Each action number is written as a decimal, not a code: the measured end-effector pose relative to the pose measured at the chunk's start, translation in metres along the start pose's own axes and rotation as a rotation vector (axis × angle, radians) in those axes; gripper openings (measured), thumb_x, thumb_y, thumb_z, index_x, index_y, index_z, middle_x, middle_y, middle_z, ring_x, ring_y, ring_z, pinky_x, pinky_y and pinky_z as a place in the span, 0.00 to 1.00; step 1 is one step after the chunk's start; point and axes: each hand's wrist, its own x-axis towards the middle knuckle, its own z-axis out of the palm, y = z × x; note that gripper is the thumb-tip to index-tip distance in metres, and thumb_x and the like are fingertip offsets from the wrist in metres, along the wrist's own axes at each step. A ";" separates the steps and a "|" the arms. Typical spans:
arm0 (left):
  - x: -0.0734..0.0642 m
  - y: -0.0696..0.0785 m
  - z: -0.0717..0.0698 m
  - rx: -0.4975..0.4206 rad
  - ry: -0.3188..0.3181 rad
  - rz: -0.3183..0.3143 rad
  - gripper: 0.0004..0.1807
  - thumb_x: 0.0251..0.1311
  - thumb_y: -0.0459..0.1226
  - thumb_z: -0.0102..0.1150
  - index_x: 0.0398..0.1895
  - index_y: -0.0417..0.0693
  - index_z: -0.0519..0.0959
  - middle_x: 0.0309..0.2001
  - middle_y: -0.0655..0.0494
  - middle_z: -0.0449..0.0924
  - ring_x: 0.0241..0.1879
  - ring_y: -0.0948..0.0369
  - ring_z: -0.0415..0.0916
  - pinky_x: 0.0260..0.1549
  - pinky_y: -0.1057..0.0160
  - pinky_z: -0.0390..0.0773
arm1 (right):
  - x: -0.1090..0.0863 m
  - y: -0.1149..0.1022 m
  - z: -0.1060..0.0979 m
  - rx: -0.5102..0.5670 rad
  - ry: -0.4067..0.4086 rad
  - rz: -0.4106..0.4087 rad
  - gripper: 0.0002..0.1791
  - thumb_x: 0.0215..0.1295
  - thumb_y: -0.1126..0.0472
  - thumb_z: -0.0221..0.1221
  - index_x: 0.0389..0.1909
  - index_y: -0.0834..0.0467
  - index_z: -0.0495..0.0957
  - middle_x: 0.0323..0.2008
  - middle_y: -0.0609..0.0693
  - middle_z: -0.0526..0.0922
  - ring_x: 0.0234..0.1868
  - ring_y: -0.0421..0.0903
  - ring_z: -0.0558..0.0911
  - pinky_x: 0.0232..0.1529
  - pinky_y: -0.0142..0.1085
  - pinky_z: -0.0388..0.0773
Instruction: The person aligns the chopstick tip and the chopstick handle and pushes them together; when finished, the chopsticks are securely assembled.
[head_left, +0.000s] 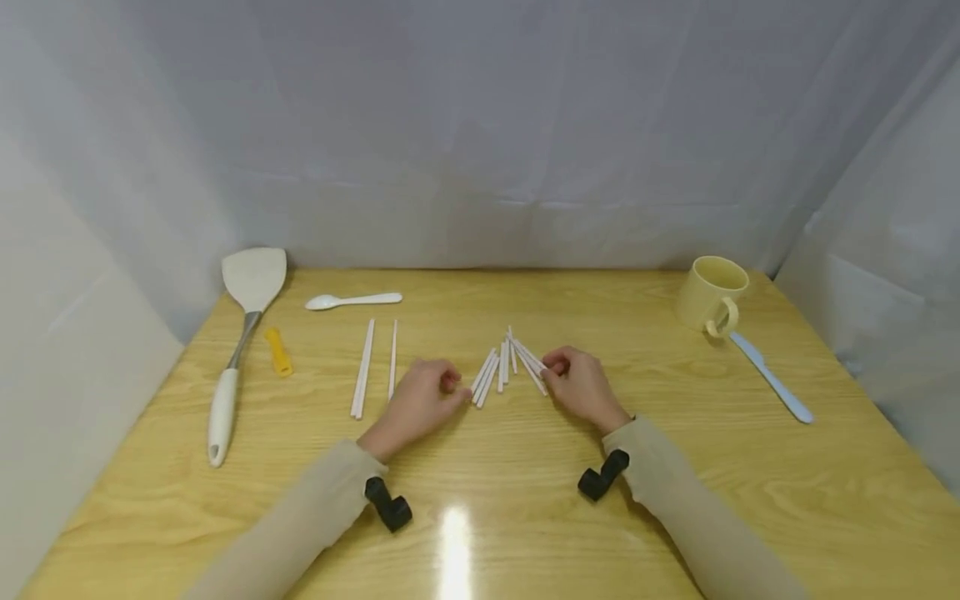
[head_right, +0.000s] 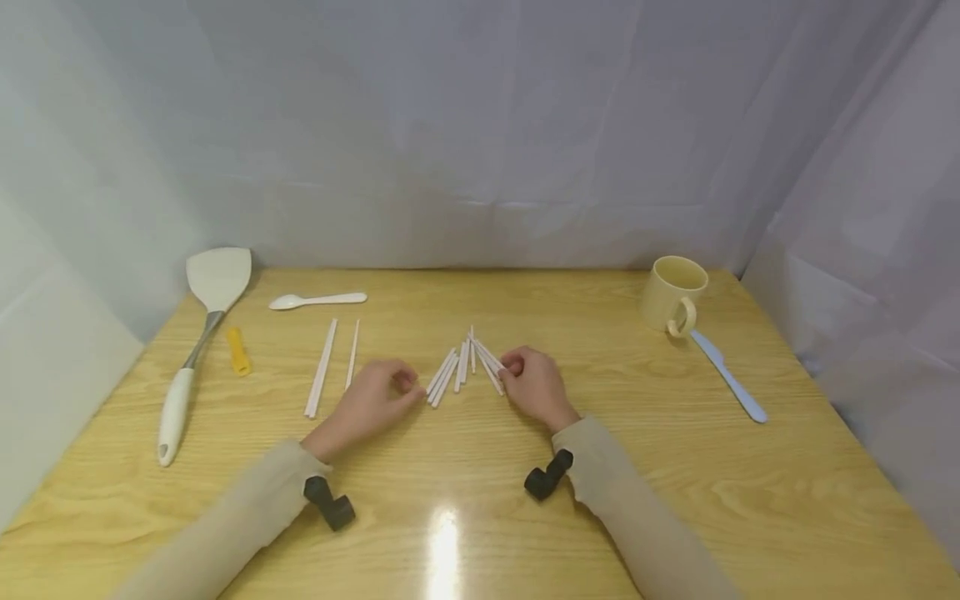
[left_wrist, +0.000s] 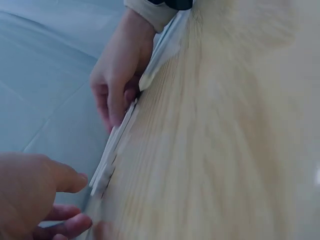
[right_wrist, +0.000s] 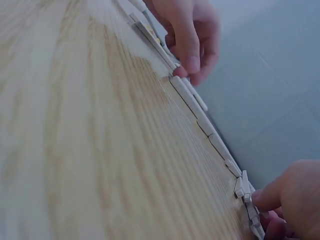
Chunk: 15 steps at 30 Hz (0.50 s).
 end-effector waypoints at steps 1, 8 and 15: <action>0.002 0.003 0.003 -0.008 -0.004 -0.018 0.14 0.53 0.41 0.68 0.36 0.40 0.81 0.29 0.54 0.79 0.31 0.60 0.73 0.36 0.59 0.76 | 0.000 0.000 0.001 0.007 -0.003 0.002 0.08 0.59 0.66 0.62 0.38 0.65 0.82 0.26 0.53 0.81 0.26 0.44 0.77 0.31 0.34 0.71; 0.013 0.021 0.018 0.021 0.015 -0.086 0.18 0.51 0.48 0.70 0.28 0.42 0.80 0.23 0.55 0.77 0.22 0.63 0.70 0.21 0.65 0.70 | 0.001 0.003 0.003 0.015 0.007 0.036 0.08 0.62 0.66 0.58 0.40 0.65 0.82 0.28 0.54 0.80 0.27 0.43 0.75 0.31 0.34 0.70; 0.015 0.028 0.021 0.064 0.009 -0.156 0.18 0.47 0.47 0.73 0.31 0.41 0.81 0.24 0.54 0.80 0.23 0.60 0.72 0.20 0.65 0.68 | 0.001 0.001 0.002 0.024 0.008 0.041 0.09 0.63 0.65 0.58 0.41 0.65 0.82 0.29 0.54 0.80 0.27 0.44 0.75 0.31 0.33 0.71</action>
